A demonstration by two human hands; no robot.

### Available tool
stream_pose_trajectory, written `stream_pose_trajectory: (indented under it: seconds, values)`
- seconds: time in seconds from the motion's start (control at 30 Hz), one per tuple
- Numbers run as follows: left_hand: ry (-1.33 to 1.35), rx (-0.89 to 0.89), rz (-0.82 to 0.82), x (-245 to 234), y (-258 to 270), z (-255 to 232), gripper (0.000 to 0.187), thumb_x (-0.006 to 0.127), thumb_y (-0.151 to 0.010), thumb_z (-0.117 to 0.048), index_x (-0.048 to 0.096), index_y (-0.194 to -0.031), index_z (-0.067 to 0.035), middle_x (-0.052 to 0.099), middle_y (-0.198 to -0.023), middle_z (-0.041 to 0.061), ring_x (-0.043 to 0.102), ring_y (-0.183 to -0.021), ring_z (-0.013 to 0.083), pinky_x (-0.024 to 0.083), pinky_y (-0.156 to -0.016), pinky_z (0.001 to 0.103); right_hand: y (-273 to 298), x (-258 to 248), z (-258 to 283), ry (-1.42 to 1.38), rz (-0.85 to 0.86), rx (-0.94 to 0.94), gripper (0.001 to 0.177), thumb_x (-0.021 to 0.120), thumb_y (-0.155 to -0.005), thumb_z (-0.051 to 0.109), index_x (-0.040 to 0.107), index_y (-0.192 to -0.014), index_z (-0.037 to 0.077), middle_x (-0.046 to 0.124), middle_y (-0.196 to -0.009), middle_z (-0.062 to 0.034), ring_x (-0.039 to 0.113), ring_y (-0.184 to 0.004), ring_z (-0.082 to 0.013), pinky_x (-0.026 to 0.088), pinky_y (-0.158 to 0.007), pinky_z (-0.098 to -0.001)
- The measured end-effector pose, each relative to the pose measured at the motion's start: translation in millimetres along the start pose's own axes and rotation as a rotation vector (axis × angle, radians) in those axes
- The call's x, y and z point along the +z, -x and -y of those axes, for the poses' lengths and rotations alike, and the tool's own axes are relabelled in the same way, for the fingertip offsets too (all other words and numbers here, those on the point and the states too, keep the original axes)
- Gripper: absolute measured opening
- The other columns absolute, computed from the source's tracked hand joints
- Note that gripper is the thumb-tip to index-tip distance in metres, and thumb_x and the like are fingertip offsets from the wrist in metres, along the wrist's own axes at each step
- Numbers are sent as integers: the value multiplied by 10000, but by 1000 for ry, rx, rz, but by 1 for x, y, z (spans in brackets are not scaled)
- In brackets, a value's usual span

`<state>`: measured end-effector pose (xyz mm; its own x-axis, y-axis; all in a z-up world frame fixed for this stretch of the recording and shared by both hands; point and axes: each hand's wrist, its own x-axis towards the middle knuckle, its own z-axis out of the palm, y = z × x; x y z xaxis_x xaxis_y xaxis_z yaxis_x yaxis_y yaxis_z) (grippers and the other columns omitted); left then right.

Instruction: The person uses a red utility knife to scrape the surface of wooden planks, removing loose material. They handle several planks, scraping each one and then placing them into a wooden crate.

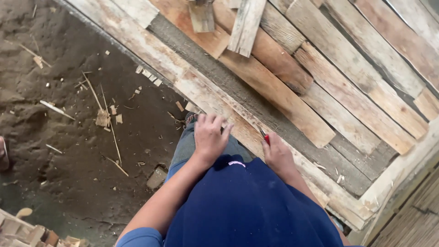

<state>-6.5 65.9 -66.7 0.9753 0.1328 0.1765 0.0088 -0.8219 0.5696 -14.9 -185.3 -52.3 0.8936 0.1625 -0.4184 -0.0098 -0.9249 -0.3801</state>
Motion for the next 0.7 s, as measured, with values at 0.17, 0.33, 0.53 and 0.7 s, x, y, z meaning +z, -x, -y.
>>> stream_pose_trajectory:
  seconds: [0.17, 0.33, 0.53, 0.7]
  values:
    - [-225, -51, 91, -3, -10, 14, 870, 786, -806, -540, 524, -1479, -56, 309, -1641, 251, 204, -1498, 525, 130, -1150, 731, -46, -14, 61, 91, 85, -80, 307, 397, -1053, 466, 492, -1172, 199, 651, -1046, -166, 685, -990, -441, 542, -887, -569]
    - [-206, -103, 235, 2, -12, 15, 988, 800, -789, -567, 447, -1527, -15, 235, -1656, 280, 103, -1535, 514, 72, -1172, 756, -101, -15, 125, 269, 199, -100, 304, 307, -1058, 495, 416, -1187, 242, 655, -1188, -135, 705, -976, -460, 540, -954, -566]
    - [-266, -202, 508, -1, -21, 8, 1150, 659, -789, -753, 253, -1610, -57, 28, -1701, 237, -67, -1560, 449, -33, -1201, 741, -159, -9, 188, 327, 227, -184, 268, 301, -1027, 419, 381, -1170, 207, 661, -1185, -174, 696, -967, -512, 521, -926, -619]
    - [-245, -242, 609, -6, -30, 1, 1126, 646, -813, -748, 226, -1617, -81, -46, -1701, 230, -109, -1557, 445, -39, -1212, 719, -186, -7, 214, 424, 254, -223, 280, 264, -1014, 343, 381, -1195, 164, 666, -1129, -212, 695, -987, -528, 527, -913, -623]
